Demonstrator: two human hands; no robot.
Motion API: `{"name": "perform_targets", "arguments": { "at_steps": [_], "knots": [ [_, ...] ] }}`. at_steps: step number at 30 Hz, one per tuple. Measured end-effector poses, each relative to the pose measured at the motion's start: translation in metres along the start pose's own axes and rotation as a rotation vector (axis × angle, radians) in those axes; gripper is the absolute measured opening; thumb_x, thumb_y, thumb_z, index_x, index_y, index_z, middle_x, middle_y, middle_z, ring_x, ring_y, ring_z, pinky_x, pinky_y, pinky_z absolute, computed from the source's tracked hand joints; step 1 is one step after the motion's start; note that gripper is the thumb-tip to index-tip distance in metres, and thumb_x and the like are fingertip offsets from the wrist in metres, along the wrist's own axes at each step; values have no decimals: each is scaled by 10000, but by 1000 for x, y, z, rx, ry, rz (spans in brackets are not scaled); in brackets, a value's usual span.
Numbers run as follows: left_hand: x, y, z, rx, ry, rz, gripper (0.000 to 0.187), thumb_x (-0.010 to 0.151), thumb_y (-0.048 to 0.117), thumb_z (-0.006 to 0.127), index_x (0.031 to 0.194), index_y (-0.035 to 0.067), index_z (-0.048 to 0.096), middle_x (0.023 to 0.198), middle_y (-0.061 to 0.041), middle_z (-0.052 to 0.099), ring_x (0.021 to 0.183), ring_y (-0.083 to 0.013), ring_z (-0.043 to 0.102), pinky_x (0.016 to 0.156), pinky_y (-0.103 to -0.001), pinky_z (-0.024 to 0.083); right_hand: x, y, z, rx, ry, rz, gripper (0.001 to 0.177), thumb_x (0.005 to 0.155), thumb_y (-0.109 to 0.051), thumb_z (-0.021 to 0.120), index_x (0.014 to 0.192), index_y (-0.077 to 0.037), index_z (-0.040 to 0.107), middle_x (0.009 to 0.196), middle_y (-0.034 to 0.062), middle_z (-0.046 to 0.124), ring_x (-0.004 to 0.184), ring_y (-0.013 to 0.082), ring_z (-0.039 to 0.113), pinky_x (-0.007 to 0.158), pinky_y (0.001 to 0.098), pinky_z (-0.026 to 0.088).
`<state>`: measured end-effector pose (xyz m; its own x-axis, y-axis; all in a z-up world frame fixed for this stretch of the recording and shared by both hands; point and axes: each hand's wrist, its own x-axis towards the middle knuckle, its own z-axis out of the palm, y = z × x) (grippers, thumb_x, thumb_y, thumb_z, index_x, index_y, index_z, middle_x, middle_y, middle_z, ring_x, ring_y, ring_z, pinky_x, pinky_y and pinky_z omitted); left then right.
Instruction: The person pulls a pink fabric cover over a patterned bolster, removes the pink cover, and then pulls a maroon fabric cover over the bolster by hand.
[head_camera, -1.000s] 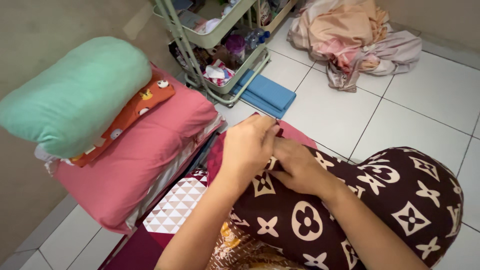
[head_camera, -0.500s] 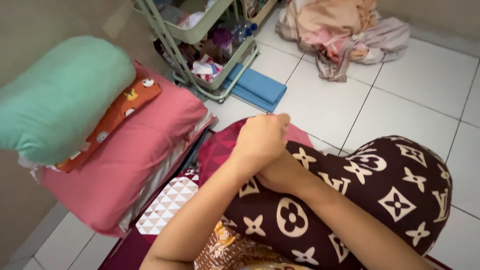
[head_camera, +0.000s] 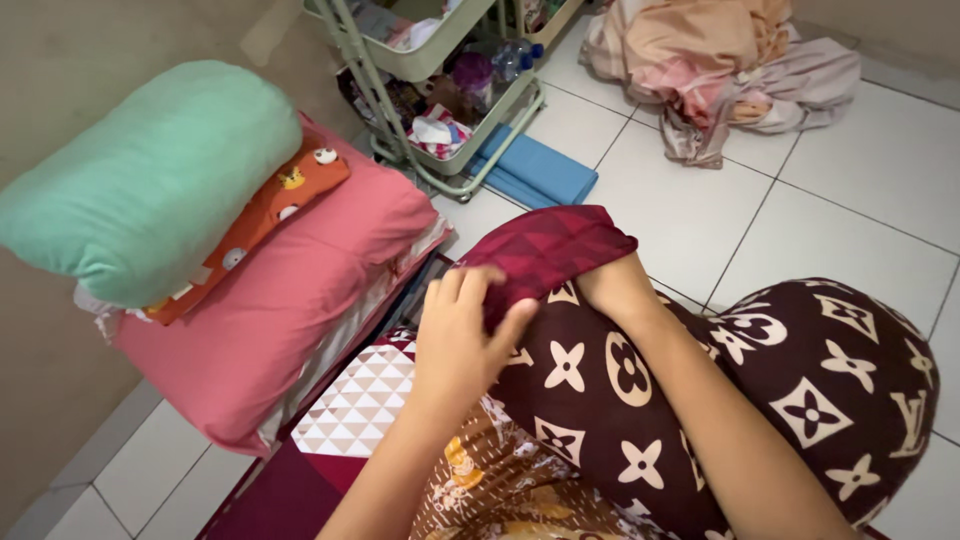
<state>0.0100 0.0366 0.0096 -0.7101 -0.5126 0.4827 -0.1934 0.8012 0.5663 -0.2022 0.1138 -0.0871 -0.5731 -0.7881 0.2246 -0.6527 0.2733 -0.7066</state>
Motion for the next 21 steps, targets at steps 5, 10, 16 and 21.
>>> {"name": "perform_targets", "arguments": {
  "at_steps": [5,10,16,21],
  "knots": [
    [-34,-17,13,-39,-15,19,94,953,119,698,966,65,623,897,-114,652,890,-334,611,807,-433,485,1,9,9,-38,-22,26,193,940,-97,584,1081,-37,701,1092,174,742,1059,332,704,853,414,550],
    [-47,18,14,-165,-231,12,239,879,183,780,913,41,591,805,-109,618,811,-328,609,747,-444,470,-11,37,18,79,-27,183,181,919,-167,667,1024,-23,697,1012,159,768,970,307,729,823,413,561],
    [-46,5,-6,-15,-26,117,269,780,222,814,918,79,633,837,-79,647,828,-326,580,752,-451,429,-16,27,-25,364,-350,-193,306,997,-124,555,1266,5,622,1303,173,673,1166,273,607,978,422,480],
    [-61,-7,7,-41,90,73,259,833,157,791,1022,53,647,882,-89,652,816,-321,593,725,-428,462,-81,-61,-78,-427,-483,202,421,987,-397,537,1260,-82,598,1298,141,634,1175,300,624,1043,415,495]
  ]
}}
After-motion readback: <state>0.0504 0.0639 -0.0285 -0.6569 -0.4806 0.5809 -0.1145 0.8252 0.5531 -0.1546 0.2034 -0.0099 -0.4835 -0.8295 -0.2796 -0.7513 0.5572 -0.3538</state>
